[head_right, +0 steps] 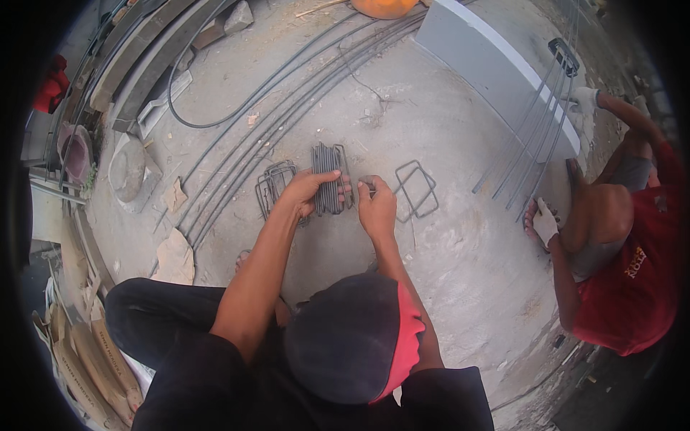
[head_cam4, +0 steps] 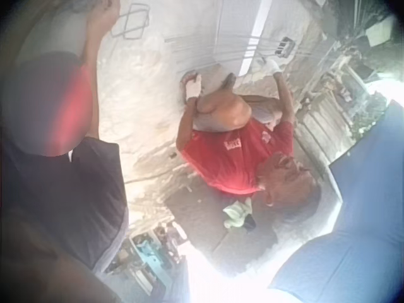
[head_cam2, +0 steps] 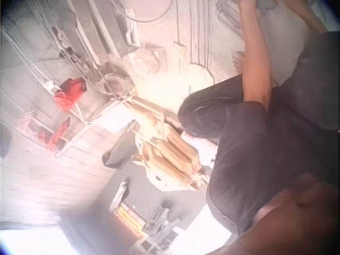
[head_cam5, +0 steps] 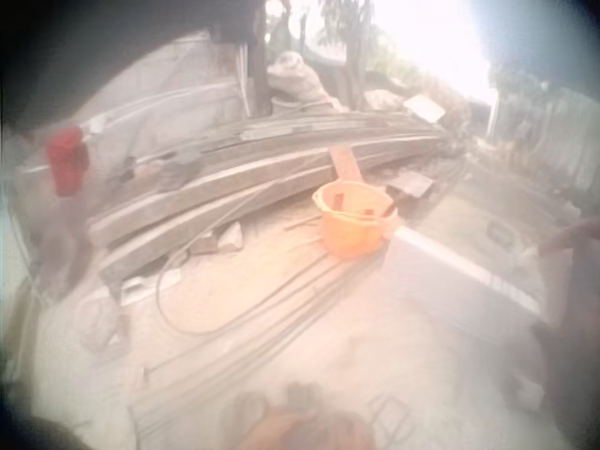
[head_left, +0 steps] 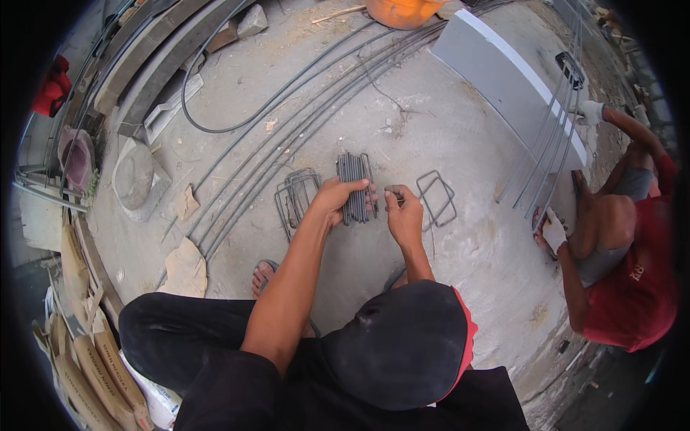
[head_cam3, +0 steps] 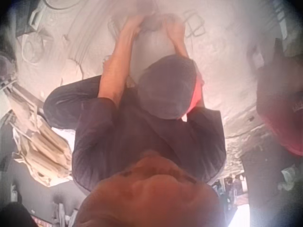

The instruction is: The person sits on the ground and assembles a rebar cage by hand. They pick up rectangular wire stirrups from a pile and slide them onto a bundle of vertical rebar rods, stacking them in a specific sequence.

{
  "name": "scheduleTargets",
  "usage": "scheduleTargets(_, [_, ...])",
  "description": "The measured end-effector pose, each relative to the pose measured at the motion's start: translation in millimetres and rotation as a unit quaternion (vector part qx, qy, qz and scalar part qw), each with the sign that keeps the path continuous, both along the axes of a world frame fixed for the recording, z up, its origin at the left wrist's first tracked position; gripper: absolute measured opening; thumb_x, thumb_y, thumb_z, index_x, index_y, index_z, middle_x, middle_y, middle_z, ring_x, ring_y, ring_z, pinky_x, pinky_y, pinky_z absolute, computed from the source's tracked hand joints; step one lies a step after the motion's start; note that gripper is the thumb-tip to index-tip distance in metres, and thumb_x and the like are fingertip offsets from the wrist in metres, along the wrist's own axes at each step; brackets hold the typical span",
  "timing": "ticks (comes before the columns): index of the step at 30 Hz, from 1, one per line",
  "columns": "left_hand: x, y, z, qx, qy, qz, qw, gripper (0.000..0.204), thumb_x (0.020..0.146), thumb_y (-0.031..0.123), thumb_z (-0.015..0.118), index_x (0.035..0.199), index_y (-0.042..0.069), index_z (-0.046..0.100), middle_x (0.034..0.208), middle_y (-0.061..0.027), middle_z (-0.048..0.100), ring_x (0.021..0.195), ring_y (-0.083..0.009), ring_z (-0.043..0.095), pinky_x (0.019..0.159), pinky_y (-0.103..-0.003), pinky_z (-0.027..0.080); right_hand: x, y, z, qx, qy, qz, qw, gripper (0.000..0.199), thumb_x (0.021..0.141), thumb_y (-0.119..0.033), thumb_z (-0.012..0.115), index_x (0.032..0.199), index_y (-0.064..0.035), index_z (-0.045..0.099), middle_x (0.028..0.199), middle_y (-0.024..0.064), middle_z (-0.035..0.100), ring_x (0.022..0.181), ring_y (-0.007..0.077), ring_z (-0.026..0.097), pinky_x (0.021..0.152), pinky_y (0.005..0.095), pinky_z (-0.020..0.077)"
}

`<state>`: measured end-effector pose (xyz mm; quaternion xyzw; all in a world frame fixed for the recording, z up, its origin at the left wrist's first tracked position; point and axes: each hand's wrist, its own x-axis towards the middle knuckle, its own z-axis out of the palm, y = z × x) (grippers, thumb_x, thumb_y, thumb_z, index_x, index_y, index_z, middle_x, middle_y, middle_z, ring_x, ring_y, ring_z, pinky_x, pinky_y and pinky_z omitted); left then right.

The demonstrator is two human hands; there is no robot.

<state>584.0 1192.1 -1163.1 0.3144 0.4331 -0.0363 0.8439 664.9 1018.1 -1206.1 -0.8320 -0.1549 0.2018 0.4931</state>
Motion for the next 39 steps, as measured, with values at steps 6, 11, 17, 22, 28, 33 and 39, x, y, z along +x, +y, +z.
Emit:
scheduleTargets(6, [-15.4, -2.3, -40.2, -0.034, 0.012, -0.009, 0.999, 0.027, 0.102, 0.013, 0.072, 0.118, -0.007, 0.067, 0.107, -0.0195, 0.075, 0.089, -0.0290, 0.077, 0.072, -0.044, 0.069, -14.7, 7.7, 16.1, 0.061, 0.133, 0.070, 0.987, 0.024, 0.100, -0.020, 0.075, 0.104, 0.0040, 0.075, 0.082, 0.0058, 0.074, 0.074, 0.0100, 0.064, 0.066, 0.0271, 0.0489])
scheduleTargets(11, [-18.5, 3.6, -52.7, -0.036, 0.002, -0.007, 0.999, 0.030, 0.105, 0.016, 0.068, 0.122, -0.009, 0.066, 0.109, -0.0188, 0.074, 0.091, -0.0278, 0.076, 0.075, -0.045, 0.068, -10.4, 19.2, 7.2, 0.034, 0.195, 0.076, 0.977, 0.020, 0.097, -0.018, 0.079, 0.090, 0.0003, 0.076, 0.074, -0.0004, 0.066, 0.066, 0.0068, 0.055, 0.059, 0.0257, 0.0406])
scheduleTargets(17, [-21.4, 2.5, -43.8, -0.053, -0.013, 0.007, 0.999, 0.033, 0.107, 0.016, 0.064, 0.129, -0.008, 0.065, 0.118, -0.0192, 0.072, 0.095, -0.0270, 0.075, 0.078, -0.043, 0.068, -6.3, 20.5, 23.3, 0.025, 0.287, 0.043, 0.957, 0.019, 0.095, -0.019, 0.081, 0.084, -0.0044, 0.075, 0.073, -0.0019, 0.065, 0.061, 0.0040, 0.047, 0.052, 0.0252, 0.0323])
scheduleTargets(22, [-19.8, 1.4, -34.0, -0.045, -0.020, 0.001, 0.999, 0.036, 0.108, 0.017, 0.063, 0.135, -0.008, 0.064, 0.123, -0.0185, 0.071, 0.096, -0.0263, 0.075, 0.081, -0.042, 0.067, -3.3, 16.8, 22.9, 0.013, 0.292, 0.046, 0.955, 0.018, 0.094, -0.016, 0.079, 0.095, 0.0026, 0.079, 0.083, 0.0066, 0.076, 0.076, 0.0099, 0.061, 0.068, 0.0272, 0.0441])
scheduleTargets(28, [-20.8, 3.9, -45.2, -0.046, 0.003, 0.001, 0.999, 0.035, 0.107, 0.017, 0.064, 0.133, -0.007, 0.065, 0.120, -0.0189, 0.072, 0.099, -0.0264, 0.075, 0.083, -0.043, 0.067, -5.0, 22.3, 9.4, 0.010, 0.282, 0.085, 0.956, 0.020, 0.091, -0.015, 0.083, 0.098, 0.0030, 0.079, 0.086, 0.0070, 0.077, 0.075, 0.0108, 0.063, 0.068, 0.0278, 0.0470])
scheduleTargets(33, [-22.4, 3.7, -52.5, -0.055, -0.009, 0.001, 0.998, 0.033, 0.106, 0.017, 0.066, 0.128, -0.007, 0.066, 0.116, -0.0190, 0.073, 0.099, -0.0270, 0.076, 0.082, -0.044, 0.067, -8.7, 23.5, 9.3, 0.004, 0.338, 0.060, 0.939, 0.023, 0.090, -0.024, 0.086, 0.100, -0.0045, 0.080, 0.084, 0.0000, 0.074, 0.071, 0.0074, 0.058, 0.062, 0.0264, 0.0373])
scheduleTargets(39, [-21.3, 1.6, -36.3, -0.042, 0.006, 0.010, 0.999, 0.038, 0.106, 0.019, 0.067, 0.133, -0.007, 0.063, 0.117, -0.0173, 0.073, 0.097, -0.0255, 0.075, 0.079, -0.042, 0.067, -2.6, 15.6, 19.2, 0.046, 0.379, 0.046, 0.923, 0.025, 0.090, -0.024, 0.086, 0.103, -0.0044, 0.080, 0.089, 0.0025, 0.078, 0.072, 0.0095, 0.063, 0.066, 0.0284, 0.0421])
